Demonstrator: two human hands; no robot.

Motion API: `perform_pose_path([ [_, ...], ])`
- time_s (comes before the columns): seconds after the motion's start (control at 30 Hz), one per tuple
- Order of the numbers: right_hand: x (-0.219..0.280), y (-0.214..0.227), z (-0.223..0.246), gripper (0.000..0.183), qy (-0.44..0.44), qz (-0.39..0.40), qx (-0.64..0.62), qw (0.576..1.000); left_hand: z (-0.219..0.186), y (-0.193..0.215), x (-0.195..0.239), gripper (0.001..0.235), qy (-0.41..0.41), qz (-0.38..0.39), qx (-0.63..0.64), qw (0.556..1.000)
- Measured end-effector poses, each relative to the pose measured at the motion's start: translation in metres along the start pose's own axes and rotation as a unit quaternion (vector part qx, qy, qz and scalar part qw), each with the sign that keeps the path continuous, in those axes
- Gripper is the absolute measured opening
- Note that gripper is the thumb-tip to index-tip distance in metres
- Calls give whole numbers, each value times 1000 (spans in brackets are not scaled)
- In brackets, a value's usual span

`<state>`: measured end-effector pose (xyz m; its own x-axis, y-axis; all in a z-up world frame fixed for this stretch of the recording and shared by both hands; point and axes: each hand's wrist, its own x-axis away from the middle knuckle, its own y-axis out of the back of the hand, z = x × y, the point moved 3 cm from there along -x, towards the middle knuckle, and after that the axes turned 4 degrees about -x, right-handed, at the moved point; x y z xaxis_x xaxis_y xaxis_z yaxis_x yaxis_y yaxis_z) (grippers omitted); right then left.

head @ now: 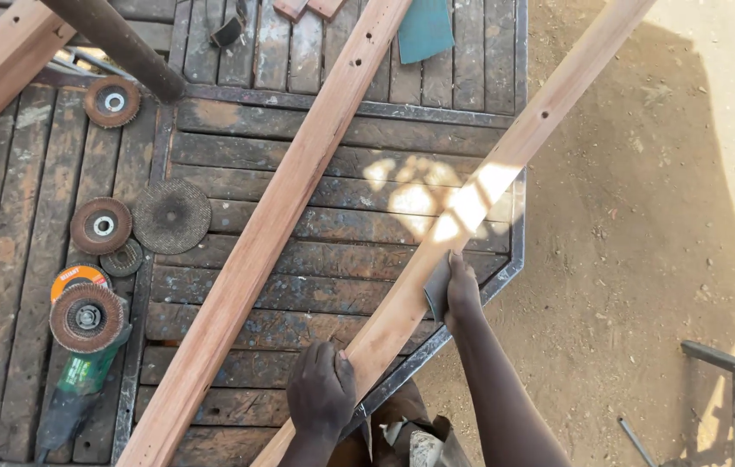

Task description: Sanding a curved wooden beam using sandpaper to achieve a smooth finish.

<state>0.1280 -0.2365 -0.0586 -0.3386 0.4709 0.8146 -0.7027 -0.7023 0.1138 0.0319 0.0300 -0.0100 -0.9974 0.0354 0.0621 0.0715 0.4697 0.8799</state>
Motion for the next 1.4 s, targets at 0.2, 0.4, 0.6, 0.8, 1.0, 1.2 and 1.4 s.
perform_pose_path([
  [0.2,-9,-7,20,53,20,-31,-53,998,1,-1,0,21,13,16,-8,1000],
  [0.4,-18,5,8,61,-7,18,69,997,6,-6,1,18,39,39,-42,998],
  [0.6,-15,6,9,44,-11,38,-86,996,0,-4,1,20,31,17,-54,998],
  [0.8,-30,14,13,62,-8,50,-4,999,8,-9,5,24,50,29,-57,997],
  [1.0,-28,15,16,55,-1,48,40,998,10,-13,5,23,51,38,-50,997],
  [1.2,18,9,29,68,-28,40,48,998,1,-5,1,22,46,12,-54,997],
  [1.4,-36,15,8,53,32,27,-21,999,3,-4,2,18,51,20,-20,998],
])
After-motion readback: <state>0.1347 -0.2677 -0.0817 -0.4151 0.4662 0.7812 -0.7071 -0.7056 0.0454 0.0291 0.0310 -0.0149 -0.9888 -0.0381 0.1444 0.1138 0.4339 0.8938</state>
